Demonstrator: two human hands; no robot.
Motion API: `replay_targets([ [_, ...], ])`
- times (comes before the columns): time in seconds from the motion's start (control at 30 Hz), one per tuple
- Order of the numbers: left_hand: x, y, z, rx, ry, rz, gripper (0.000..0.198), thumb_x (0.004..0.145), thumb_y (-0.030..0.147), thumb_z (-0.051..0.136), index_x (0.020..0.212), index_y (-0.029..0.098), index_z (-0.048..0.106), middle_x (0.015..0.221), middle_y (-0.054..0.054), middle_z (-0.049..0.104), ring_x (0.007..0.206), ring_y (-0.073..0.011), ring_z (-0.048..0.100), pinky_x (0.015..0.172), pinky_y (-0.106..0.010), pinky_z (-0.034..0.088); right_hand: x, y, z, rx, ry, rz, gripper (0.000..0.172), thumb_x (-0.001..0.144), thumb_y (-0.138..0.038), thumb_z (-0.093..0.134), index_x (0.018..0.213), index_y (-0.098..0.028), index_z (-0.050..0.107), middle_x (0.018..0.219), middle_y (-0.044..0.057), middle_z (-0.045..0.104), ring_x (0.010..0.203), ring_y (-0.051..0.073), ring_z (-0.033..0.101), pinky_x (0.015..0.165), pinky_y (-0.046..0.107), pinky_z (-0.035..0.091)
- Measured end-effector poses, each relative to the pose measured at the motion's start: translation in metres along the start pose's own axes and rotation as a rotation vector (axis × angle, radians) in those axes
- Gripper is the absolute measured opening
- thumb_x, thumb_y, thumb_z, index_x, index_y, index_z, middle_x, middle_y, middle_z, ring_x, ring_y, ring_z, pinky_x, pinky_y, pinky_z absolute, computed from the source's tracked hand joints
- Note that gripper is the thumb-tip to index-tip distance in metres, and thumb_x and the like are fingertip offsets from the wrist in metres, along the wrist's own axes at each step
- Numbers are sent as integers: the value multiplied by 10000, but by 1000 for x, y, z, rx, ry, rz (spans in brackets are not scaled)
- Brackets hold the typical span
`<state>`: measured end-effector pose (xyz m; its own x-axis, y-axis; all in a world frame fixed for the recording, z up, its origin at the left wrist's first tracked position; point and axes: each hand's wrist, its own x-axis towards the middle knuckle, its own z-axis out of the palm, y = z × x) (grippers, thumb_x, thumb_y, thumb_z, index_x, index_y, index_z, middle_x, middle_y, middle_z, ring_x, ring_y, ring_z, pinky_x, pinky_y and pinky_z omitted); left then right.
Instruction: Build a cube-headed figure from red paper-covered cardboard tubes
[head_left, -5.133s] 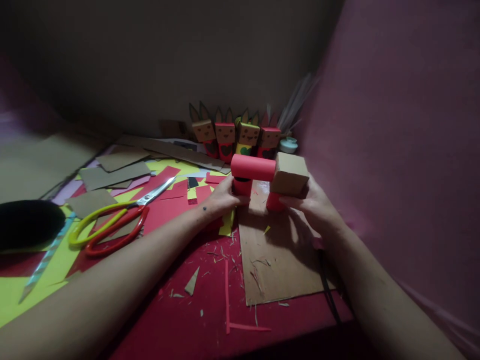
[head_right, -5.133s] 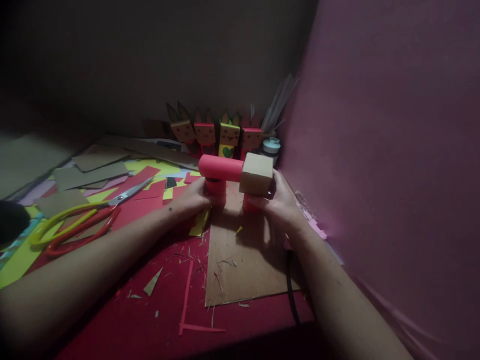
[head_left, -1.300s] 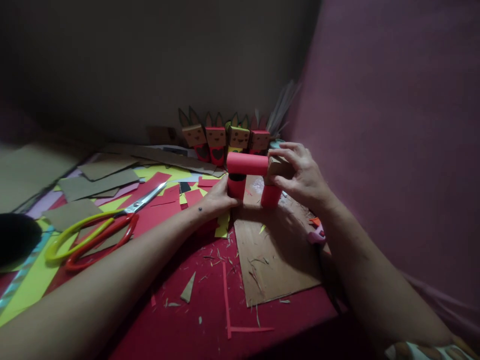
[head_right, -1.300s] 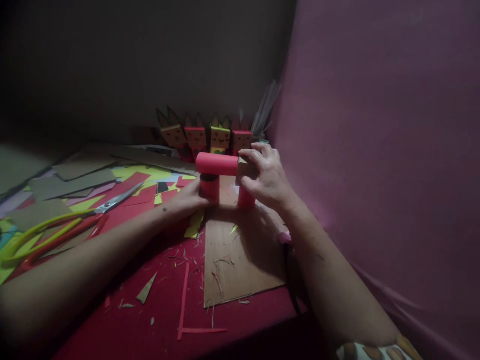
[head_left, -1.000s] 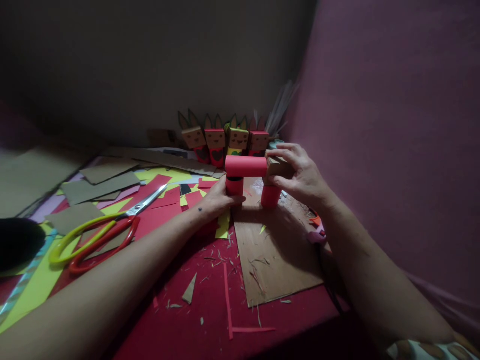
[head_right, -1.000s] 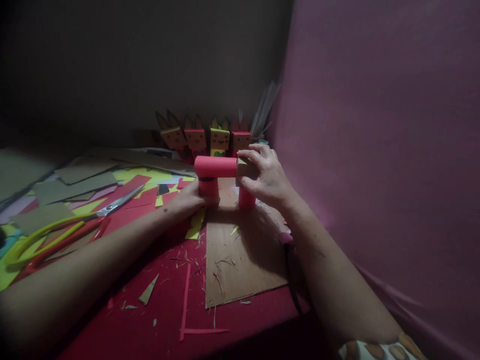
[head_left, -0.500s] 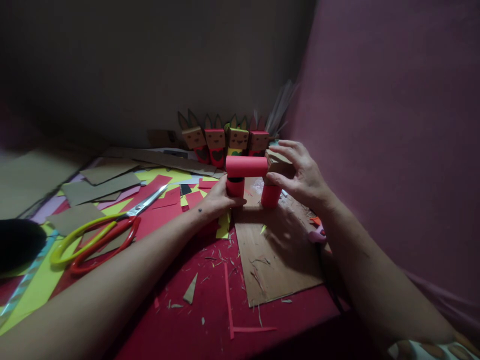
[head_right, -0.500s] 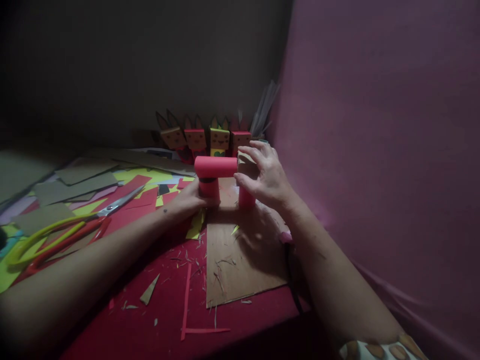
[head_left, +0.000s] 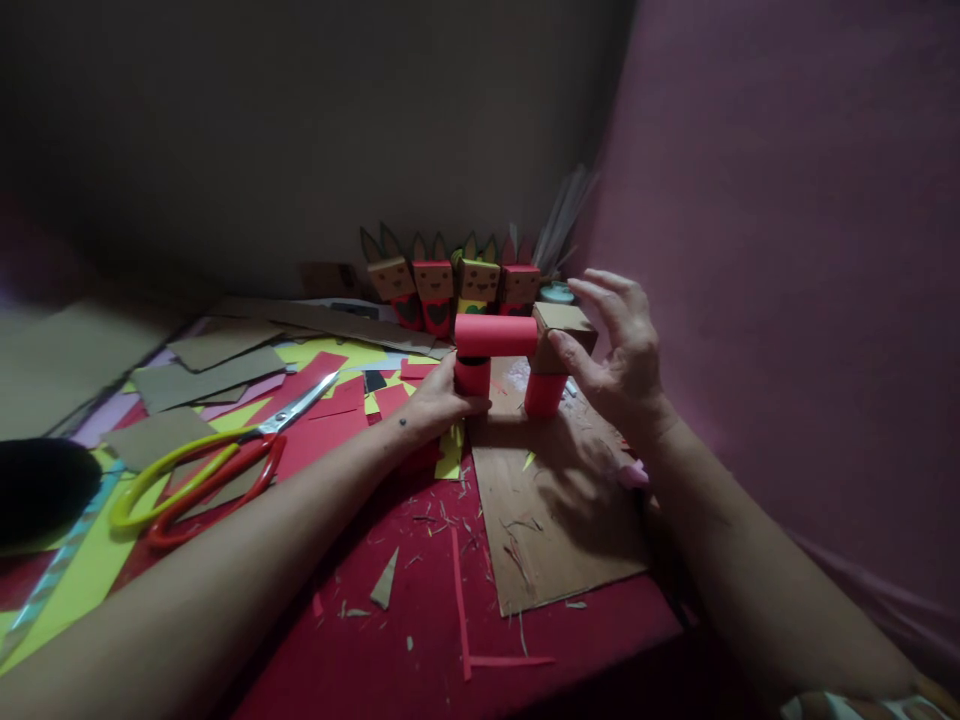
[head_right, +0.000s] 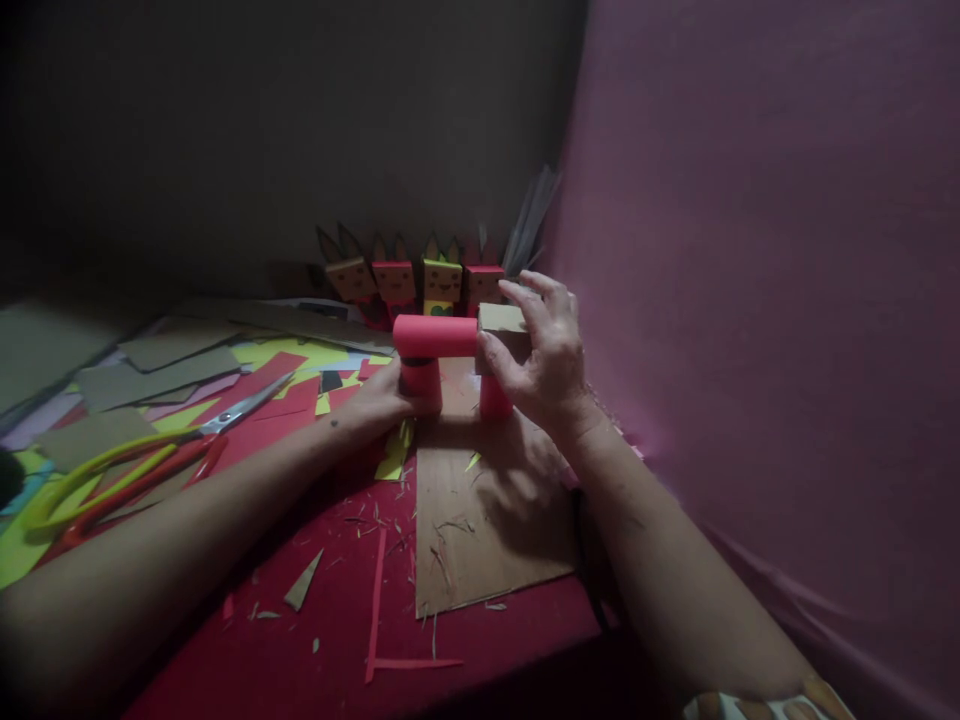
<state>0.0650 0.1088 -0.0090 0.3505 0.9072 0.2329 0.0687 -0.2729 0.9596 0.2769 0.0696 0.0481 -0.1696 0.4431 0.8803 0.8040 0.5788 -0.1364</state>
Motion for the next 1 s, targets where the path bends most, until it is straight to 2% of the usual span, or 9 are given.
replay_targets([
  [0.1,-1,3,1,17,14,6,467,526,212,680,952,198,488,863,11,512,816,-193,481,718,-310,381,-3,-6,2,-19,-1,-29,441,854,-353,575,1279,-236,574,1334,164,544,1271,368,503,1063,599,409],
  [0.27,0,4,1,50,38,3,489,513,197,688,958,198,486,838,25,488,804,-182,459,701,-298,375,-6,-7,8,-69,-115,-107,516,804,-325,615,1309,-243,553,1373,150,550,1308,389,460,1096,626,360],
  [0.4,-2,5,-2,50,40,-1,491,530,179,683,988,187,509,859,19,514,803,-175,474,705,-295,397,-7,-5,12,-117,-181,-157,498,791,-265,623,1285,-220,576,1314,138,605,1282,377,481,1106,611,354],
  [0.57,-4,2,-7,74,78,-33,466,524,131,665,970,177,539,804,31,519,734,-152,473,625,-262,390,-9,-3,15,-116,-163,-178,480,800,-211,600,1279,-183,578,1281,151,617,1233,370,511,1076,605,380],
  [0.7,-4,2,-10,93,132,-84,419,511,86,654,895,189,522,731,50,505,634,-124,472,559,-242,383,-9,0,18,-123,-100,-185,454,809,-196,596,1261,-156,590,1247,167,629,1197,367,532,1052,593,400],
  [0.8,-8,6,-14,83,189,-115,460,529,87,653,956,192,518,761,32,543,607,-131,511,526,-251,407,-9,2,18,-130,-64,-193,428,830,-208,591,1249,-123,602,1230,182,635,1172,360,544,1033,568,422],
  [0.9,-18,12,-20,64,242,-144,501,547,105,657,1020,198,518,805,3,585,618,-159,563,517,-274,442,-9,2,18,-134,-94,-195,426,832,-206,597,1246,-110,608,1224,184,640,1155,362,543,1028,572,417],
  [1.0,-29,17,-28,64,300,-170,436,542,115,651,955,194,538,779,-2,590,618,-159,561,529,-276,436,-8,1,18,-140,-134,-190,425,834,-188,594,1252,-114,605,1235,177,641,1133,358,549,1020,577,415],
])
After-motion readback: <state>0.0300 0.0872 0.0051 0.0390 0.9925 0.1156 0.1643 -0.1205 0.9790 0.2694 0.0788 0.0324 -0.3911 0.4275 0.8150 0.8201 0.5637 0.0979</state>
